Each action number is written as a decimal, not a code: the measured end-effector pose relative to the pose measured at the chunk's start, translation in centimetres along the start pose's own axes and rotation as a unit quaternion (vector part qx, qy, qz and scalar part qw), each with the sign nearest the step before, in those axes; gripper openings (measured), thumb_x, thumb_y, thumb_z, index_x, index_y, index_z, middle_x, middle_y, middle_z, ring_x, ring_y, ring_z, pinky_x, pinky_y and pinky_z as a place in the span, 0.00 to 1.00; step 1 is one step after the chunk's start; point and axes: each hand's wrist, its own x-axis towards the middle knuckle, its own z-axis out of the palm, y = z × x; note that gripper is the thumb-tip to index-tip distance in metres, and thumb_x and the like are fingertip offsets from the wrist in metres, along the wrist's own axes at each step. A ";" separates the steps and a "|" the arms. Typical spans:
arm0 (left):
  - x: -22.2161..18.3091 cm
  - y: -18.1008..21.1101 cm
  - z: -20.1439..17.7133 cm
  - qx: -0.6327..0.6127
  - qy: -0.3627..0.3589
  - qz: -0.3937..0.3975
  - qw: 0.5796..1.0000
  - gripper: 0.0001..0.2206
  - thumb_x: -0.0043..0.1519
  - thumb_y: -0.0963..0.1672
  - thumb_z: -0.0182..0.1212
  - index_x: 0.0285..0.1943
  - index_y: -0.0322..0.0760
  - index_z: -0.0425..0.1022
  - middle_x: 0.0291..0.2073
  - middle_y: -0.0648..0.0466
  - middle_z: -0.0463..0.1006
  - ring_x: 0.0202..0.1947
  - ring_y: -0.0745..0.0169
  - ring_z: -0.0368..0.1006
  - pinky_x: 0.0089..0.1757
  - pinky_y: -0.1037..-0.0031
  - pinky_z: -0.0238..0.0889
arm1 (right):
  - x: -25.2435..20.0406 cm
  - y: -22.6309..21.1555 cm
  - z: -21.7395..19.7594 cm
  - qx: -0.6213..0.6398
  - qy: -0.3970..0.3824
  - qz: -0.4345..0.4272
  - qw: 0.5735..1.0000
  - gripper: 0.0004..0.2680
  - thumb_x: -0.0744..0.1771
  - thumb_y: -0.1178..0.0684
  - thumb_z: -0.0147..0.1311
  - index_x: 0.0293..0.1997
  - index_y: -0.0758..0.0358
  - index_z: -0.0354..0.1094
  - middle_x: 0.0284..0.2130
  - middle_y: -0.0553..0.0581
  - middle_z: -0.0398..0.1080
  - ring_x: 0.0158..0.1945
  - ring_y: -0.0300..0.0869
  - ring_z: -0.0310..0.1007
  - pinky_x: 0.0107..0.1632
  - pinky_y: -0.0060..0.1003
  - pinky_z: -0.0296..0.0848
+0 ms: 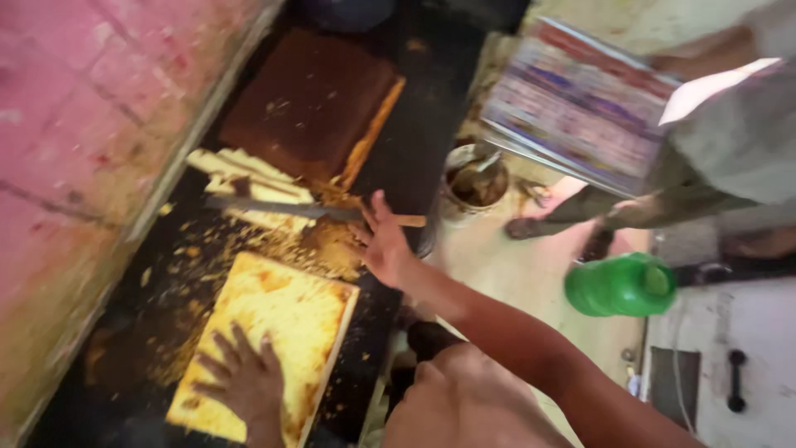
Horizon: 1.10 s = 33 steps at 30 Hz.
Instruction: The person cuts a large rectangular cake into thin slices using a long knife, then flips and handles the sections of the cake.
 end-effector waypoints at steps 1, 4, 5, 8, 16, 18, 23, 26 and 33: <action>0.1 0.0 0.7 0.090 0.019 -0.004 0.996 0.33 0.76 0.58 0.42 0.88 0.42 0.56 0.84 0.44 0.47 0.80 0.26 0.37 0.67 0.31 0.26 | 0.4 -0.8 -0.8 0.271 0.126 0.098 0.949 0.37 0.64 0.29 0.52 0.78 0.52 0.36 0.75 0.61 0.43 0.75 0.58 0.51 0.71 0.56 0.58; -0.7 0.0 1.4 0.085 0.064 0.010 0.994 0.35 0.75 0.58 0.43 0.88 0.41 0.58 0.84 0.44 0.49 0.81 0.29 0.39 0.69 0.33 0.25 | -1.4 -1.0 -5.7 0.256 0.049 0.080 0.962 0.39 0.63 0.29 0.56 0.78 0.51 0.33 0.75 0.63 0.46 0.74 0.56 0.54 0.71 0.52 0.60; -0.6 0.0 1.3 0.085 0.077 0.007 0.993 0.35 0.75 0.58 0.43 0.88 0.41 0.58 0.84 0.44 0.49 0.81 0.29 0.39 0.69 0.33 0.25 | -1.9 -0.7 -7.1 0.283 0.030 0.082 0.955 0.40 0.65 0.29 0.56 0.78 0.57 0.31 0.73 0.66 0.47 0.73 0.58 0.54 0.70 0.53 0.60; 0.0 0.3 0.9 0.077 0.109 0.003 0.991 0.32 0.71 0.58 0.46 0.80 0.42 0.62 0.81 0.46 0.55 0.80 0.32 0.43 0.70 0.33 0.25 | -3.0 0.3 -10.1 0.277 0.074 0.089 0.954 0.39 0.64 0.26 0.50 0.78 0.57 0.33 0.71 0.67 0.51 0.70 0.58 0.57 0.69 0.52 0.60; -2.9 2.9 -3.2 0.137 -0.010 -0.087 0.987 0.28 0.66 0.60 0.43 0.73 0.57 0.69 0.73 0.56 0.67 0.75 0.53 0.60 0.71 0.46 0.39 | -2.2 0.4 -11.9 0.310 0.127 0.090 0.938 0.37 0.65 0.26 0.46 0.78 0.55 0.33 0.69 0.66 0.54 0.68 0.58 0.61 0.69 0.52 0.61; -4.1 3.3 -3.5 0.159 -0.038 -0.092 0.982 0.29 0.65 0.60 0.43 0.74 0.58 0.68 0.74 0.57 0.67 0.74 0.52 0.60 0.70 0.47 0.40 | -1.4 0.3 -12.0 0.314 0.098 0.073 0.942 0.38 0.66 0.26 0.47 0.79 0.56 0.34 0.68 0.66 0.53 0.67 0.58 0.60 0.69 0.53 0.62; -5.4 3.5 -2.1 -0.003 0.103 -0.090 0.991 0.29 0.72 0.58 0.43 0.78 0.44 0.64 0.75 0.43 0.64 0.74 0.37 0.58 0.66 0.36 0.47 | -0.2 -0.2 -11.2 0.329 0.090 0.090 0.936 0.40 0.65 0.25 0.47 0.78 0.49 0.19 0.72 0.66 0.54 0.70 0.56 0.61 0.71 0.52 0.60; -5.9 3.6 -2.6 -0.014 0.004 -0.146 0.989 0.33 0.64 0.60 0.43 0.76 0.50 0.60 0.75 0.45 0.59 0.74 0.36 0.55 0.64 0.35 0.48 | 0.7 -1.2 -10.1 0.369 0.105 0.092 0.919 0.40 0.64 0.26 0.48 0.79 0.47 0.21 0.72 0.66 0.55 0.69 0.59 0.63 0.71 0.56 0.60; -4.9 3.9 -2.3 0.041 0.019 -0.121 0.992 0.31 0.65 0.58 0.46 0.78 0.53 0.59 0.76 0.47 0.61 0.74 0.29 0.56 0.64 0.32 0.51 | 1.4 -4.1 -7.5 0.150 0.141 -0.080 0.975 0.42 0.60 0.23 0.50 0.78 0.39 0.24 0.78 0.50 0.29 0.78 0.52 0.36 0.69 0.61 0.53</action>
